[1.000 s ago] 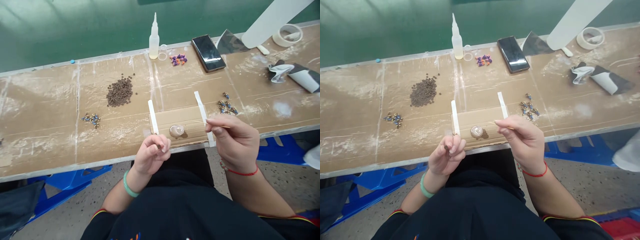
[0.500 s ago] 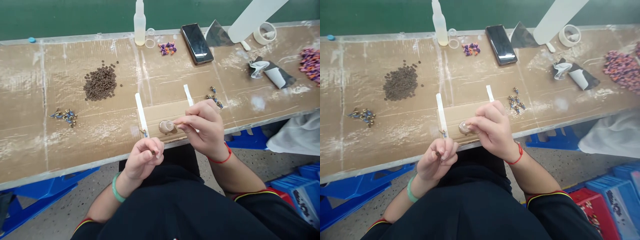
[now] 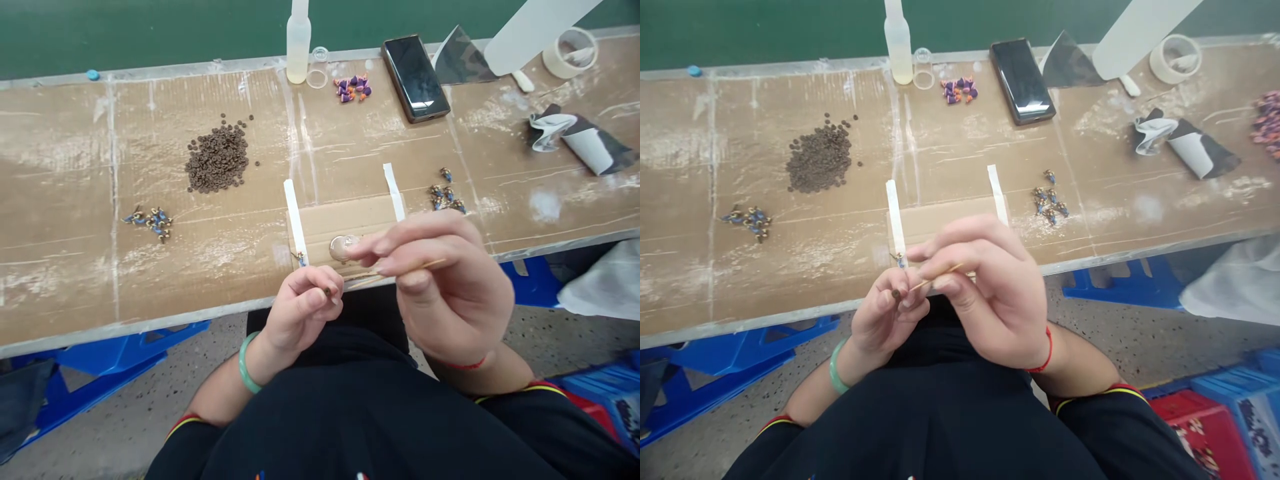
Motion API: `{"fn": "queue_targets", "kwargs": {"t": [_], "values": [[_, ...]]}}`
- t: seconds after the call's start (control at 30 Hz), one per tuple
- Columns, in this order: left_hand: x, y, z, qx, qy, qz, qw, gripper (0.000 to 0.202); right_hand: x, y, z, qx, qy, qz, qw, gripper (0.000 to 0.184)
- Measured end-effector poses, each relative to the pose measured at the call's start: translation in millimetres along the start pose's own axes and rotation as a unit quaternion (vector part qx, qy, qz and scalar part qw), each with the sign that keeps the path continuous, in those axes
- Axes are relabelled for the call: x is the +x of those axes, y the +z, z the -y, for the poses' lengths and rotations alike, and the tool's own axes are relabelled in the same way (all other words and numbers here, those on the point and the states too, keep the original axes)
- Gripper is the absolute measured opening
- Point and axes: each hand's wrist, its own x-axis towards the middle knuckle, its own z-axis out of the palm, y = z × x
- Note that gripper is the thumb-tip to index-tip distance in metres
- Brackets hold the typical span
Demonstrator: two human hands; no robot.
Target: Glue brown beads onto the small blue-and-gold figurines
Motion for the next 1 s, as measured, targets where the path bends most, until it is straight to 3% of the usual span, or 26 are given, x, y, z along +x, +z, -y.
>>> {"fn": "queue_targets", "kwargs": {"t": [0.17,0.3,0.7,0.87,1.0], "values": [[-3,-0.2,2,0.014,0.010,-0.010,1.000,0.023,2,13,9,0.030,0.017,0.036,0.999,0.015],[-5,1.9,4,0.016,0.008,-0.035,0.999,0.025,1,13,8,0.012,0.000,0.040,0.999,0.016],[-7,2.4,6,0.013,0.016,-0.039,0.999,0.025,1,10,11,-0.031,-0.024,0.056,0.998,0.013],[-6,5.5,6,0.045,0.021,-0.059,0.997,0.029,-2,7,10,-0.050,-0.063,0.063,0.995,0.012],[-6,10.0,5,0.086,0.028,-0.074,0.993,0.036,-4,10,5,-0.074,-0.147,0.041,0.985,0.013]]}}
